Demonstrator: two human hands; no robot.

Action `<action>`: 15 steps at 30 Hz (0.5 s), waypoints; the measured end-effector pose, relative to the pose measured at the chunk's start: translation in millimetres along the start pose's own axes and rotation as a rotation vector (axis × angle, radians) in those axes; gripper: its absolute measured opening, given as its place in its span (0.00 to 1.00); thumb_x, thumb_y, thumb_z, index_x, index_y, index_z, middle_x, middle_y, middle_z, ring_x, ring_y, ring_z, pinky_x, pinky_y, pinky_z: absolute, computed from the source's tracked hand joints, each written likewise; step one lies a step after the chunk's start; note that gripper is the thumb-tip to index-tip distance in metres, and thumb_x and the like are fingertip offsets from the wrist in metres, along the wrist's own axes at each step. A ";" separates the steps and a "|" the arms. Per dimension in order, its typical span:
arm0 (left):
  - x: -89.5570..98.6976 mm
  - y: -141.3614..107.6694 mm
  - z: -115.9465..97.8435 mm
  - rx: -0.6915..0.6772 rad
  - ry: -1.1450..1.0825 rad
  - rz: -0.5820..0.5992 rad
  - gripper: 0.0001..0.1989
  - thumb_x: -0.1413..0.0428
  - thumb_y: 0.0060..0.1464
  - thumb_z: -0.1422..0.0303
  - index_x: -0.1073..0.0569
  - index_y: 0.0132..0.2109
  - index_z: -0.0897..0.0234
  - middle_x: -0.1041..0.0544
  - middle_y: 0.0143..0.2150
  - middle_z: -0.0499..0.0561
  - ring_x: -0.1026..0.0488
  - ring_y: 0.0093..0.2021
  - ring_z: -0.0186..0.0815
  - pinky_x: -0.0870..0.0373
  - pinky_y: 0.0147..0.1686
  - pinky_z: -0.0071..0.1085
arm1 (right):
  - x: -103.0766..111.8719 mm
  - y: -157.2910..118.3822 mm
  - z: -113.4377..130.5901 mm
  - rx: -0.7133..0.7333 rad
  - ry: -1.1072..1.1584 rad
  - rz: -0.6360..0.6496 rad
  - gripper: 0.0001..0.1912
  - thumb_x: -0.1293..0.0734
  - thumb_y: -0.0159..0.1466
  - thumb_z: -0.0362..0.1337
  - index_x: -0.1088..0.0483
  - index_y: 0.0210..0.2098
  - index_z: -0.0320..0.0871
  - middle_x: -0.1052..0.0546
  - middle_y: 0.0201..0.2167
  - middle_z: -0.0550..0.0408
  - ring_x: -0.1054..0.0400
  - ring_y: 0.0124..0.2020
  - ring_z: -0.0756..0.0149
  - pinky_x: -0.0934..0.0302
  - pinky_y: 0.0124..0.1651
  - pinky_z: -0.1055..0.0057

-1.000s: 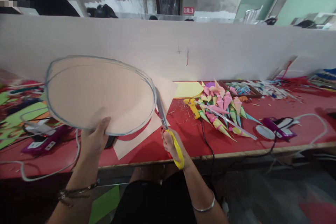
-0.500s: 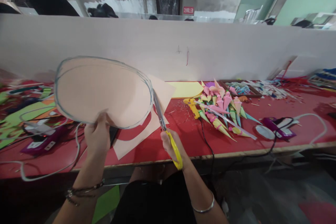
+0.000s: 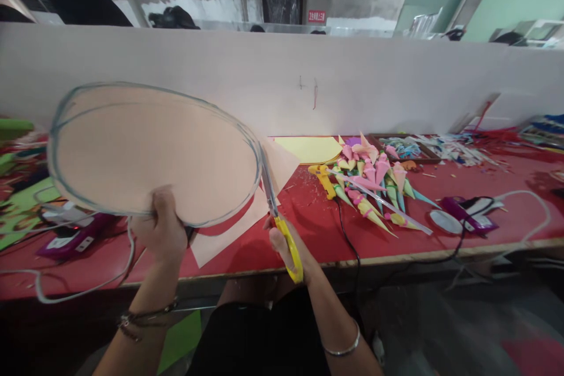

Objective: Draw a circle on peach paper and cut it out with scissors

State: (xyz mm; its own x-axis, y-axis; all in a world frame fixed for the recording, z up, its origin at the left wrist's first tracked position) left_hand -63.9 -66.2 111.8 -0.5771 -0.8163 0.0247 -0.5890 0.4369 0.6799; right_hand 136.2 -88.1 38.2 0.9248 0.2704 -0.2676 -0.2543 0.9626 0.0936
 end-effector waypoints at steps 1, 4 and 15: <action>0.1 -0.5 0.3 -0.007 0.011 0.004 0.16 0.53 0.53 0.62 0.26 0.31 0.69 0.25 0.29 0.50 0.29 0.34 0.34 0.34 0.41 0.31 | -0.4 -0.1 0.8 0.022 0.015 0.014 0.23 0.42 0.52 0.59 0.39 0.32 0.44 0.47 0.18 0.64 0.57 0.17 0.75 0.57 0.18 0.77; -0.9 -1.5 4.1 0.006 0.000 0.008 0.16 0.53 0.52 0.61 0.26 0.31 0.68 0.25 0.29 0.49 0.29 0.34 0.34 0.34 0.40 0.30 | -1.4 -0.5 3.7 0.076 0.036 0.008 0.21 0.45 0.56 0.56 0.40 0.31 0.43 0.48 0.17 0.64 0.58 0.16 0.76 0.59 0.18 0.77; -3.4 0.0 9.8 0.073 -0.129 0.003 0.16 0.51 0.51 0.60 0.26 0.32 0.68 0.25 0.31 0.50 0.29 0.37 0.35 0.34 0.43 0.34 | -3.1 -0.3 1.9 0.014 0.039 -0.037 0.23 0.47 0.56 0.58 0.44 0.26 0.43 0.49 0.17 0.65 0.60 0.15 0.78 0.62 0.15 0.79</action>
State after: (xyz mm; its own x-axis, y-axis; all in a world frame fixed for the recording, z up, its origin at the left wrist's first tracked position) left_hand -67.4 -59.7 104.6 -0.6441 -0.7617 -0.0706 -0.6240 0.4697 0.6245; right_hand 133.9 -89.3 40.9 0.9219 0.2353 -0.3078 -0.2158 0.9717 0.0965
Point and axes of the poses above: each hand's wrist, its own y-axis towards the middle knuckle, its own x-axis out of the back of the hand, z = x × y, the point moved 2 cm from there along y, towards the middle knuckle
